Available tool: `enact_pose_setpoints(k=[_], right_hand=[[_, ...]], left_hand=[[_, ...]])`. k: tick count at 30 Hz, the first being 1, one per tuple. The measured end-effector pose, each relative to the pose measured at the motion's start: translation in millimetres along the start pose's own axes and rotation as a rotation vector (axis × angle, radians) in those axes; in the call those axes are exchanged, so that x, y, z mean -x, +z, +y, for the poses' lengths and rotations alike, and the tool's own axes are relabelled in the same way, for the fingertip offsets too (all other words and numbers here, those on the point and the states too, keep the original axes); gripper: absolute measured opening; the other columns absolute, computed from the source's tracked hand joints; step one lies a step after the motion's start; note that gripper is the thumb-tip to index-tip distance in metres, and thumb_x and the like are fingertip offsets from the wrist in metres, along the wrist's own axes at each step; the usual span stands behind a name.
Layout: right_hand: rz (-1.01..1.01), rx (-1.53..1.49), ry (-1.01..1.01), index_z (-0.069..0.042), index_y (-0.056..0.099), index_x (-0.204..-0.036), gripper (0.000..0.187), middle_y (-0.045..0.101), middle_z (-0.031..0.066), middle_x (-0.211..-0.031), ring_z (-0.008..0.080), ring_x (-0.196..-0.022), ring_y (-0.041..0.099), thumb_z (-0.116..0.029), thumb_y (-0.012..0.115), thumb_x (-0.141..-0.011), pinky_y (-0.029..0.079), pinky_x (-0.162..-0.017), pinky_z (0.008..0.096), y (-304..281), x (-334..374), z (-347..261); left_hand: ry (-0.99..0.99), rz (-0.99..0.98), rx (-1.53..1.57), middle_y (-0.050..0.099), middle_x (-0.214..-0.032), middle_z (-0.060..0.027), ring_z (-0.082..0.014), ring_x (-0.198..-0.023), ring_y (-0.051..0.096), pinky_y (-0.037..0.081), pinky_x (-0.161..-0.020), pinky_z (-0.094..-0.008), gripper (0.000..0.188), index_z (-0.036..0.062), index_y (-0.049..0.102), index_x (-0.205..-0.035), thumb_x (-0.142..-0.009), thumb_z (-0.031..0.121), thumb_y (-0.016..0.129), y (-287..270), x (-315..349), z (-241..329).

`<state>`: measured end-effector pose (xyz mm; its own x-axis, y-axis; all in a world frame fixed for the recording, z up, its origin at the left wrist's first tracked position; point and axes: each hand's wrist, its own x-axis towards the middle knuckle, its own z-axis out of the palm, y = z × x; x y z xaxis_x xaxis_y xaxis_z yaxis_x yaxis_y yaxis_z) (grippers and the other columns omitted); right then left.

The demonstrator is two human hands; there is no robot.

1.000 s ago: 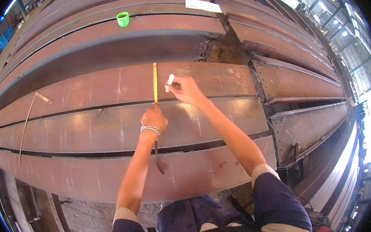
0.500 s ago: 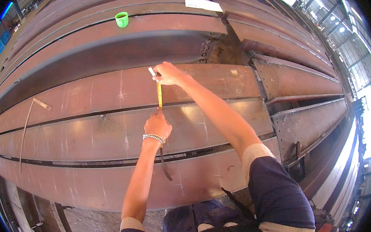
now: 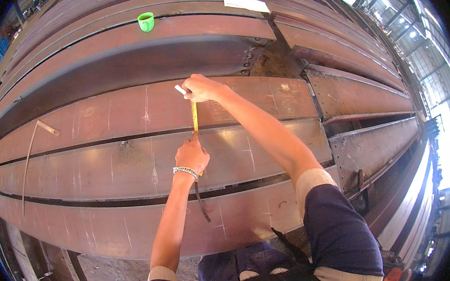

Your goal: The person uses a tape measure and a white marker to measure and mark multiple large metal sheets. They repeatedly extend the tape measure, align it along the sheet surface, and make marks at measured intervals.

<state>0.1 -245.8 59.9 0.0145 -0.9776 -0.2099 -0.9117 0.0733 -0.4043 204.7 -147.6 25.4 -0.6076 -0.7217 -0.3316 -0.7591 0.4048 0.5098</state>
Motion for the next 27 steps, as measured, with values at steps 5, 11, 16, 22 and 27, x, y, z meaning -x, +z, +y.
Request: enact_pose_setpoints(k=[5,11,16,22,27], right_hand=[[0.041,0.046,-0.127,0.002,0.071,-0.091,0.016,0.07,0.0216,-0.079,0.0398,-0.073,0.065,-0.014,0.072,-0.094,0.048,-0.069,0.0502,1,-4,-2],[0.248,-0.178,-0.254,0.001,0.072,-0.095,0.008,0.071,0.0126,-0.077,0.0235,-0.069,0.068,-0.007,0.07,-0.094,0.053,-0.064,0.0389,23,-11,2],[0.452,-0.401,-0.15,0.001,0.071,-0.101,0.009,0.072,0.0028,-0.082,0.0097,-0.07,0.065,-0.006,0.067,-0.099,0.055,-0.067,0.0285,16,-7,24],[0.554,-0.577,0.006,0.003,0.071,-0.104,0.017,0.076,0.0061,-0.088,0.0101,-0.075,0.07,-0.014,0.069,-0.101,0.058,-0.07,0.0282,11,45,26],[0.682,-0.623,0.085,0.002,0.072,-0.104,0.021,0.077,0.0091,-0.083,0.0127,-0.068,0.068,-0.019,0.068,-0.1,0.054,-0.064,0.0309,29,104,21]], left_hand=[[0.009,0.022,0.01,0.065,-0.123,-0.0282,-0.0458,-0.11,0.068,0.055,-0.097,-0.0513,0.067,-0.0011,0.042,-0.155,-0.092,0.019,0.057,4,-1,-1],[0.024,-0.007,-0.001,0.063,-0.125,-0.0268,-0.0448,-0.106,0.07,0.06,-0.09,-0.0507,0.072,-0.0042,0.038,-0.156,-0.09,0.017,0.06,5,-2,-4],[0.028,0.003,-0.019,0.063,-0.124,-0.0262,-0.0443,-0.107,0.07,0.059,-0.091,-0.0506,0.073,-0.003,0.039,-0.156,-0.091,0.02,0.061,7,-5,-5],[0.041,0.017,0.011,0.065,-0.121,-0.0267,-0.0458,-0.108,0.069,0.057,-0.094,-0.052,0.07,-0.0018,0.041,-0.154,-0.09,0.02,0.059,6,-6,-8],[0.046,0.058,0.024,0.068,-0.114,-0.0282,-0.0464,-0.107,0.068,0.055,-0.097,-0.0529,0.066,-0.0019,0.047,-0.15,-0.089,0.019,0.058,9,-6,-10]])
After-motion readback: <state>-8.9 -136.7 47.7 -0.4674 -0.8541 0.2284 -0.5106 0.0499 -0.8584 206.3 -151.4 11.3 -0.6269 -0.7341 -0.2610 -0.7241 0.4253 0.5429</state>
